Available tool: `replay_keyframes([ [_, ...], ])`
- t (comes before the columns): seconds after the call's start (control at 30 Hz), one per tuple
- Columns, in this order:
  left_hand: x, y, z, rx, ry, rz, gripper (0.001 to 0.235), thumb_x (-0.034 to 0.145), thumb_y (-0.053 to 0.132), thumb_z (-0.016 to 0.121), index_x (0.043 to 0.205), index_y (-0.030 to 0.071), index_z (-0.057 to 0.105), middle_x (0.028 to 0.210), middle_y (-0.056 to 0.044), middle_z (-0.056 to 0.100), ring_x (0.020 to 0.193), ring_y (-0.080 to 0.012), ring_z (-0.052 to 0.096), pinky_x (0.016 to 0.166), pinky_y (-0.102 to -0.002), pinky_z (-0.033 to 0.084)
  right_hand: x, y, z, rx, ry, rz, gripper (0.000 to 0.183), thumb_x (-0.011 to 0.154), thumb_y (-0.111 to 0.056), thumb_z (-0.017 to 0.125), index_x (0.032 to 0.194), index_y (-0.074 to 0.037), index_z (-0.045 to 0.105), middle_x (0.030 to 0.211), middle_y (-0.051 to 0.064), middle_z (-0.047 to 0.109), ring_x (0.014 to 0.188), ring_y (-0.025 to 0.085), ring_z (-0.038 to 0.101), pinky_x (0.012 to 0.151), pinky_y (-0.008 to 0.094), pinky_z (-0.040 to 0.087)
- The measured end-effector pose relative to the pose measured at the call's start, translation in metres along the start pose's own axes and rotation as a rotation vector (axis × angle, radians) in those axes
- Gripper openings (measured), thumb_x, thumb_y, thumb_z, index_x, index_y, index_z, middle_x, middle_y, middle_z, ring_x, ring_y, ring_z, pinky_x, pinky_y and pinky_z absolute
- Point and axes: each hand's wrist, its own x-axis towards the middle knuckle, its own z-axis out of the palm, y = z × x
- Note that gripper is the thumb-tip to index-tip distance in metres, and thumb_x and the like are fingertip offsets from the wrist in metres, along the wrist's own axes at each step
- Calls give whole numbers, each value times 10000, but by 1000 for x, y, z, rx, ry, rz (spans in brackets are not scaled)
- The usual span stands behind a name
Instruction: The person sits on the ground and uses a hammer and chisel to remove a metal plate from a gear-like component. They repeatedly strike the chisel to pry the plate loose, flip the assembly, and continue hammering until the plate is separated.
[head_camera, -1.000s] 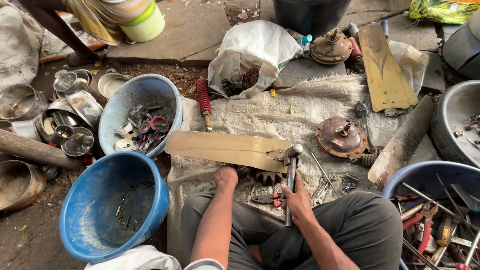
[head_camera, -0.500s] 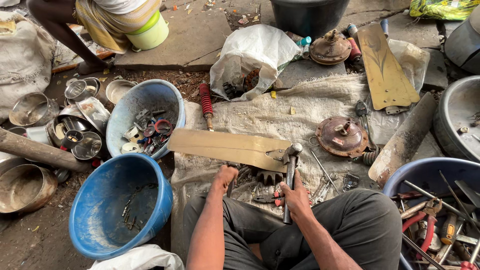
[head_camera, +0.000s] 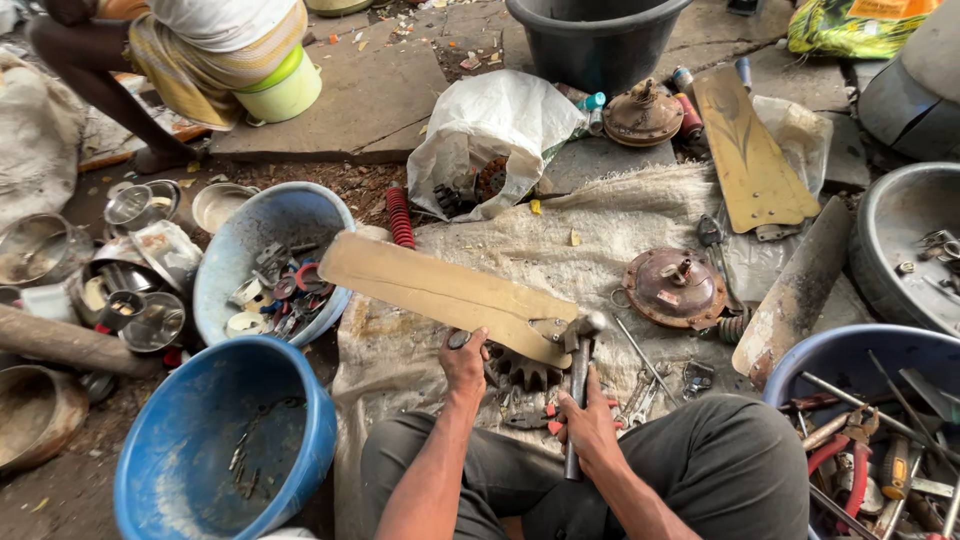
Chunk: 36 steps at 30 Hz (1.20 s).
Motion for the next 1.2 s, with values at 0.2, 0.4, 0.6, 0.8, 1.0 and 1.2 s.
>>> replay_keyframes([
  [0.2, 36, -21, -22, 86, 102, -102, 160, 839, -15, 767, 869, 20, 614, 753, -53, 656, 520, -158, 582, 485, -320, 494, 0, 3, 6, 23, -20, 22, 861, 952, -89, 581, 1641, -205, 77, 705, 86, 618, 427, 163, 506, 362, 321, 423],
  [0.4, 56, -30, -22, 118, 121, -133, 160, 826, 15, 800, 892, 17, 654, 741, -54, 653, 508, -156, 552, 491, -317, 453, 3, 8, 8, -114, -39, 38, 875, 961, -112, 603, 1647, -249, 79, 784, 83, 654, 464, 143, 484, 401, 298, 421],
  [0.6, 13, 13, -12, 298, 318, -53, 246, 852, 138, 856, 874, 62, 623, 720, -41, 645, 522, -107, 572, 496, -294, 494, 3, 8, 8, -111, -39, 73, 855, 976, -135, 598, 1647, -273, 86, 796, 85, 656, 489, 133, 464, 414, 294, 415],
  [0.8, 1, 60, 44, -105, -219, 232, 255, 914, 200, 744, 766, 75, 579, 571, -62, 611, 462, -180, 624, 475, -376, 610, -6, -5, 11, -117, -22, 90, 874, 954, -143, 643, 1653, -283, 137, 748, 102, 612, 493, 145, 428, 415, 319, 371],
  [1.0, 45, 37, 126, 88, -343, 142, 240, 885, 133, 798, 776, 95, 588, 581, -28, 605, 450, -124, 569, 430, -325, 515, -16, -27, 13, -200, -11, 148, 872, 965, -159, 637, 1645, -290, 107, 767, 90, 647, 513, 142, 478, 437, 321, 405],
  [1.2, 53, 0, 121, 199, -390, 92, 300, 891, 144, 792, 711, 82, 560, 535, -5, 543, 429, -113, 528, 407, -301, 456, -16, -32, 13, -265, -26, 267, 891, 987, -237, 612, 1652, -349, 29, 777, 92, 624, 530, 144, 480, 451, 330, 438],
])
